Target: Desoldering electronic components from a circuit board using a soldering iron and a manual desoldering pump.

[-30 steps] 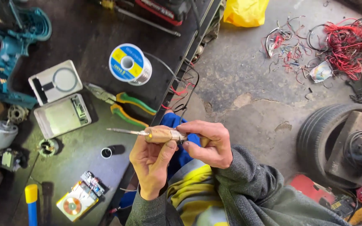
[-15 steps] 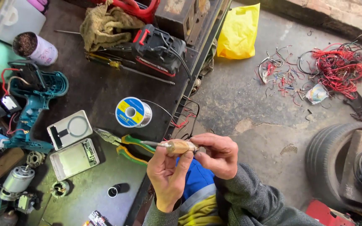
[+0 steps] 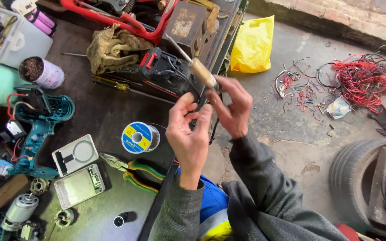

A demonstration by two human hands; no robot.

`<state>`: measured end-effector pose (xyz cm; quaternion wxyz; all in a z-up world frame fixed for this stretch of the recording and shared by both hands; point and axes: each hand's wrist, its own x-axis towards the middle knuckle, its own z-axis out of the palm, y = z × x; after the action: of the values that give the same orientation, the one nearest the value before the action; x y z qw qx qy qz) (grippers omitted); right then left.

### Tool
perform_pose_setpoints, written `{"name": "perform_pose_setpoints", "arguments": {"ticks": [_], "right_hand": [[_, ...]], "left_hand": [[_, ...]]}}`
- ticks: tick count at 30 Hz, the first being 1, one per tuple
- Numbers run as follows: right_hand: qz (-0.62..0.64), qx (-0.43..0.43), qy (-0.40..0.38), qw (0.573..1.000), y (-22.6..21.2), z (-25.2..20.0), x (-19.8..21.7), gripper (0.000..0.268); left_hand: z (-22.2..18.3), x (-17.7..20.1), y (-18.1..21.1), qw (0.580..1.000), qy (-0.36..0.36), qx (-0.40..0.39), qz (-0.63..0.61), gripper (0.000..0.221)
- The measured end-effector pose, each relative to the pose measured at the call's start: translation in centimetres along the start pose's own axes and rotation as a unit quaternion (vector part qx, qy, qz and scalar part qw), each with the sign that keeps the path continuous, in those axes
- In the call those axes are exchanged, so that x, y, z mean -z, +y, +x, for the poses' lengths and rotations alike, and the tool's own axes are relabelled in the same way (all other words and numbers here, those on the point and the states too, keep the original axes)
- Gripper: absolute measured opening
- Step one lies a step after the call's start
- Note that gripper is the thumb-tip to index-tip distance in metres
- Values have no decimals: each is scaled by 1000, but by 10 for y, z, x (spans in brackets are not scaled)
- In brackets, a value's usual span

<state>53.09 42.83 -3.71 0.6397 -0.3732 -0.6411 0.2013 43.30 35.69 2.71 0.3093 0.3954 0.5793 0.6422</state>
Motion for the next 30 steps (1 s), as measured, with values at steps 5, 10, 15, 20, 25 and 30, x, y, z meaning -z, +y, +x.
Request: {"name": "perform_pose_setpoints", "arguments": {"ticks": [5, 10, 15, 20, 25, 30], "right_hand": [[-24, -29, 19, 999, 53, 13, -20, 33], [-32, -45, 14, 998, 63, 17, -25, 34], [-25, -60, 9, 998, 68, 17, -29, 37], [-18, -70, 0, 997, 66, 13, -29, 44], [11, -84, -32, 996, 63, -9, -18, 68], [60, -72, 84, 992, 39, -117, -9, 30]], "left_hand": [[4, 4, -24, 1000, 16, 24, -1, 54], [8, 0, -31, 999, 4, 33, 8, 56], [12, 4, -41, 999, -7, -2, 35, 54], [10, 13, -40, 1000, -29, -4, 9, 57], [-18, 22, -22, 1000, 11, 5, 16, 59], [-146, 83, -78, 961, -265, -70, 41, 29]]}}
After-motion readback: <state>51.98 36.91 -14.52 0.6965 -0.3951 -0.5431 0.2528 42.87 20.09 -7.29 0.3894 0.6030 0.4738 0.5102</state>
